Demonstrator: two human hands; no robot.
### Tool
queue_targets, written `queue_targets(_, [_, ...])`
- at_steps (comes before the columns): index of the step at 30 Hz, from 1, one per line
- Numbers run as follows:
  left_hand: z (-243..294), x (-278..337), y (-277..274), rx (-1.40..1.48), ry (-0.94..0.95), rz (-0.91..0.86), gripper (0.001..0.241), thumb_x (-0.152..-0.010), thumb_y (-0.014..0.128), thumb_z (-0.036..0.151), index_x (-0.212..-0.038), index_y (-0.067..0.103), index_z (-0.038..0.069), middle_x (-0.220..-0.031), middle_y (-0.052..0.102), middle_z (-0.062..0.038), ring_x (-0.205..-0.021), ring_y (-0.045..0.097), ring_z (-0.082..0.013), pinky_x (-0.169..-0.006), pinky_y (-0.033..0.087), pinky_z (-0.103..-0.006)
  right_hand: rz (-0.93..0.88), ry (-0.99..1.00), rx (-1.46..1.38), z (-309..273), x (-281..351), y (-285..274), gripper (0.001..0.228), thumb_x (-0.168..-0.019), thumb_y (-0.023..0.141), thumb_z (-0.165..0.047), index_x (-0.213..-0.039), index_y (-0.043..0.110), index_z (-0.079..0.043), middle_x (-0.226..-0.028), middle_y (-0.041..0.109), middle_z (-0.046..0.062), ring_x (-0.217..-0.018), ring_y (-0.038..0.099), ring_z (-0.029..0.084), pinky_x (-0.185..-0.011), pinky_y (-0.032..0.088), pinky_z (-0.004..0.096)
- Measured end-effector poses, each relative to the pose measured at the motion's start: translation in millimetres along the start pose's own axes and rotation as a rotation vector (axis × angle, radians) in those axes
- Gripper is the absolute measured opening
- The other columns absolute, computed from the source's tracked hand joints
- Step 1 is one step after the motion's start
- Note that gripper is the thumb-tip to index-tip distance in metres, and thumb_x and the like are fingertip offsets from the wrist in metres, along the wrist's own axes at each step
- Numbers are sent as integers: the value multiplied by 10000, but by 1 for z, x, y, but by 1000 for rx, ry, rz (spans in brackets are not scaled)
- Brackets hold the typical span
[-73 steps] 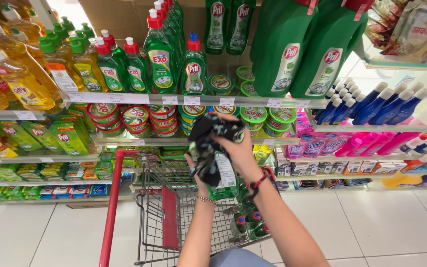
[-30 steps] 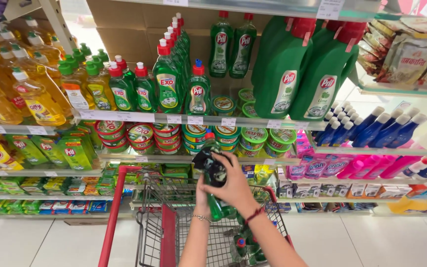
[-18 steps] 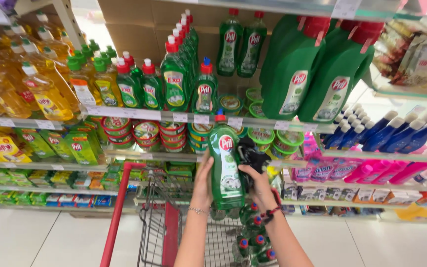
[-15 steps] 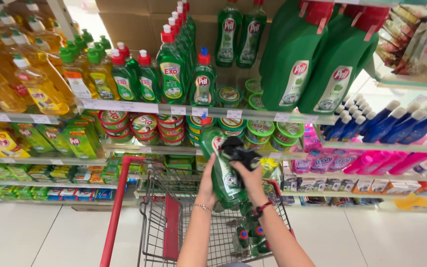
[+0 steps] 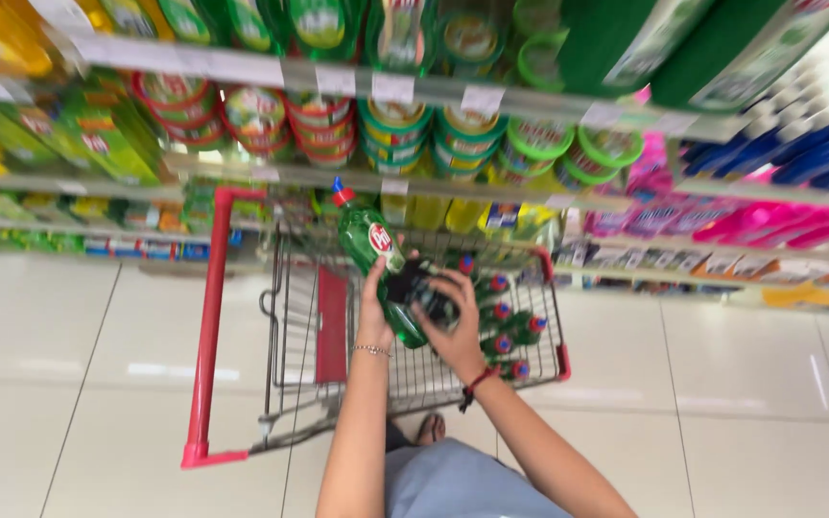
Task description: Selecting several bottles of dishwashing liquid from a shelf in a store and placing them into a shopping cart.
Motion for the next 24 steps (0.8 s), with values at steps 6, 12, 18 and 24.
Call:
queue_targets(6, [-13, 28, -100, -418, 34, 324, 718, -867, 682, 379, -1474, 431, 89, -1301, 581, -121, -1139, 617, -227, -918, 552, -372, 93, 602, -19, 132, 61, 40, 483, -844, 834, -282, -1227, 655, -46, -1215, 670, 155, -1174, 665, 336, -1056, 492, 377])
queue_targets(12, [-32, 37, -179, -867, 145, 435, 532, -930, 734, 365, -1303, 630, 1, -1151, 734, -124, -995, 683, -204, -853, 553, -336, -283, 736, 222, 243, 132, 101, 649, -846, 840, -347, -1368, 574, -68, -1271, 586, 236, -1233, 555, 410, -1062, 454, 422])
queue_targets(18, [-40, 44, -174, -1144, 25, 297, 506, -893, 768, 350, -1264, 661, 23, -1109, 763, -93, -1005, 721, -152, -884, 554, -309, -641, 590, -59, 228, 143, 110, 742, -903, 688, -234, -1590, 448, -87, -1485, 535, 242, -1415, 496, 395, -1200, 399, 406])
queue_targets(24, [-63, 18, -140, -938, 104, 48, 446, -928, 768, 284, -1263, 670, 7, -1158, 752, -70, -1045, 668, -134, -937, 528, -301, -588, 485, -47, 139, 79, 52, 989, -717, 920, -340, -1478, 405, 25, -1490, 498, 255, -1381, 498, 368, -1131, 405, 408])
Point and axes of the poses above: each hand's wrist, its own x-axis away from the middle knuckle, its own y-axis out of the palm, z = x × y, the point moved 8 cm from there along -x, towards the middle knuckle
